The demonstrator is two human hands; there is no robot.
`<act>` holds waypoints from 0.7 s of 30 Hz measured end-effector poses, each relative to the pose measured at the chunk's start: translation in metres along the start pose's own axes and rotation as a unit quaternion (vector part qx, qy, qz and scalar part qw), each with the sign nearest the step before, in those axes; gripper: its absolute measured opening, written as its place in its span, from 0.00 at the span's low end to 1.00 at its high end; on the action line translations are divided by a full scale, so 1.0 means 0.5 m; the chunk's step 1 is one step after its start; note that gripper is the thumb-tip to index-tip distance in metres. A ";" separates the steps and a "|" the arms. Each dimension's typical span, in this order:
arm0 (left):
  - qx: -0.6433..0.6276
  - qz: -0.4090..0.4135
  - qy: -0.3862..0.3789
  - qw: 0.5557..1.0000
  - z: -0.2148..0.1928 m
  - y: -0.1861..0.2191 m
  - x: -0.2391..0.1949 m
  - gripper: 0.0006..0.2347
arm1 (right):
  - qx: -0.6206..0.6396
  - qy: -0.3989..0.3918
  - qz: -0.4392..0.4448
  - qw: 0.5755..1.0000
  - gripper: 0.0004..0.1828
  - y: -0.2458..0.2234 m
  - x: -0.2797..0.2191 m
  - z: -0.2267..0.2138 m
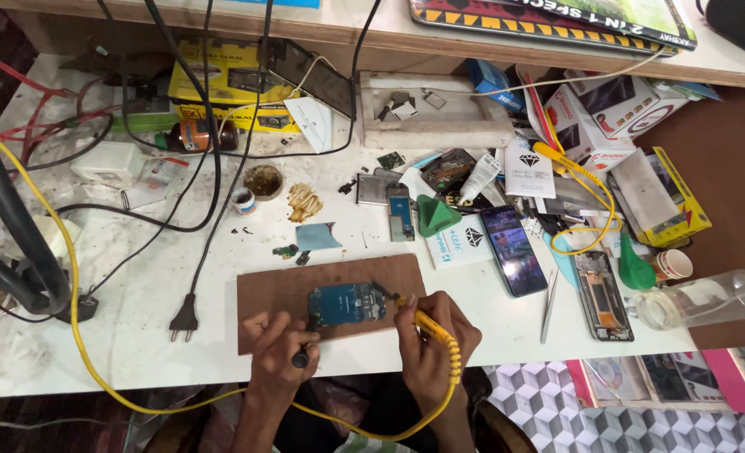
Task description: The person uses a soldering iron and a small screwdriver to work on a blue circuit board placed on a brown mat. They repeatedly apply the soldering iron to various points on the board while holding the board steady with the other hand.
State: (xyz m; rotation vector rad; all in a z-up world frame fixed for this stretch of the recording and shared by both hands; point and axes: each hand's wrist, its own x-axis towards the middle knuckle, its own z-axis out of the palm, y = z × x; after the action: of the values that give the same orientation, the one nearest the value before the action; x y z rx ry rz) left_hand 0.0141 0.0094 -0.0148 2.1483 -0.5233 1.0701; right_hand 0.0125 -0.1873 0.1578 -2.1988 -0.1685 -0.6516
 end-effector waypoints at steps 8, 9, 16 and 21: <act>0.060 0.069 -0.052 0.994 0.001 0.022 0.002 0.09 | -0.023 0.045 -0.026 0.998 0.12 0.005 -0.057 0.010; 0.059 0.070 -0.054 0.994 -0.001 0.022 0.003 0.09 | -0.041 0.047 -0.021 0.998 0.13 0.003 -0.071 0.010; 0.036 0.042 -0.034 0.998 -0.004 0.016 0.001 0.08 | -0.091 0.020 -0.061 0.994 0.10 0.004 -0.133 0.000; 0.025 0.035 -0.048 0.998 -0.003 0.022 0.001 0.11 | -0.085 0.009 -0.024 0.996 0.07 -0.015 -0.149 0.004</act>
State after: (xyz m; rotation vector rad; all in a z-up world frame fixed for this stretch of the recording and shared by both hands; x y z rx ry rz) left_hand 0.0067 0.0029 -0.0096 2.2492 -0.6260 1.0311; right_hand -0.0531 -0.1737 0.1242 -2.3568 -0.1627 -0.7346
